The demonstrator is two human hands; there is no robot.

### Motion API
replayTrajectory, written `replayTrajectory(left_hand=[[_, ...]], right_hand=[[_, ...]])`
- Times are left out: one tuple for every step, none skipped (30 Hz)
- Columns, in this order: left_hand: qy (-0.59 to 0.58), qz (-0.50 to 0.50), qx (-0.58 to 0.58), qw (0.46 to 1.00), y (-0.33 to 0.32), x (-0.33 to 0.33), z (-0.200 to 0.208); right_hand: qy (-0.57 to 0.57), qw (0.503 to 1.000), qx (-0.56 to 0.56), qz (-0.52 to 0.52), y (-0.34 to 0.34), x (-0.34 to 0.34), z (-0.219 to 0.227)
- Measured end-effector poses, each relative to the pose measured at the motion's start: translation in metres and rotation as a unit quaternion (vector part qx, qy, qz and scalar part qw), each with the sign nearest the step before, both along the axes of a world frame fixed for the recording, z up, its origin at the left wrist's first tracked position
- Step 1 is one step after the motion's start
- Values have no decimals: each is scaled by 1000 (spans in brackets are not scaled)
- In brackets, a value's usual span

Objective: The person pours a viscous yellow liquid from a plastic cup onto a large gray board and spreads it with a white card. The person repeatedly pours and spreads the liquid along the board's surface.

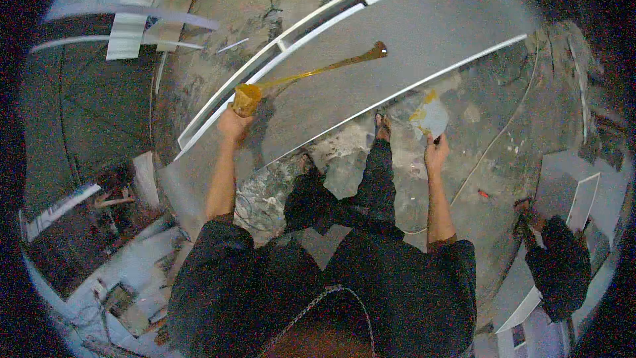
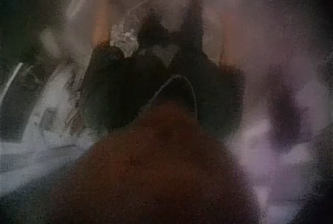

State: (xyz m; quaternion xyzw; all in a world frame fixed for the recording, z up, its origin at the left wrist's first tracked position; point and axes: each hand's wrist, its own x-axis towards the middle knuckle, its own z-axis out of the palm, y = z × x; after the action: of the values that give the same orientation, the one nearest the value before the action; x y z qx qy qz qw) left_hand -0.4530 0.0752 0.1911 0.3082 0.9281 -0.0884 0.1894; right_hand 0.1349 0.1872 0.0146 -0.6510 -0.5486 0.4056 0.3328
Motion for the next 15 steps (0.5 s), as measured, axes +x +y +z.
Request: replayTrajectory(left_hand=[[14,-3,26,1000,-15,-2,18],[27,9,48,998,-36,-7,37],[36,19,72,997,-53,-14,53],[45,29,94,994,-72,-23,62],[58,41,79,994,-88,-37,70],[51,36,95,994,-108,-58,69],[44,30,110,993,-124,-80,62],[41,28,118,992,-150,-106,53],[31,41,88,995,-175,-123,42],[22,55,57,997,-199,-137,32],[7,63,34,997,-215,-146,24],[-2,66,31,997,-231,-147,21],[-12,70,28,997,-247,-147,19],[-19,76,27,997,-261,-150,20],[-37,93,39,994,-284,-167,7]], right_hand=[[-8,1000,-26,-8,-8,-3,11],[-6,1000,-17,2,-21,-10,19],[-6,1000,-6,11,-29,-14,26],[-7,1000,5,18,-38,-18,33],[-4,1000,-1,14,-42,-22,35],[-1,1000,-9,10,-49,-30,36],[0,1000,-17,4,-59,-38,36],[36,999,-2,-8,-70,-67,46],[67,998,6,-18,-84,-89,65],[98,995,12,-27,-105,-108,82],[117,991,-20,-53,-120,-112,87],[118,990,-21,-75,-138,-123,93],[119,988,-22,-96,-157,-134,100],[122,986,-21,-116,-171,-143,108],[110,989,-11,-99,-175,-148,101]])
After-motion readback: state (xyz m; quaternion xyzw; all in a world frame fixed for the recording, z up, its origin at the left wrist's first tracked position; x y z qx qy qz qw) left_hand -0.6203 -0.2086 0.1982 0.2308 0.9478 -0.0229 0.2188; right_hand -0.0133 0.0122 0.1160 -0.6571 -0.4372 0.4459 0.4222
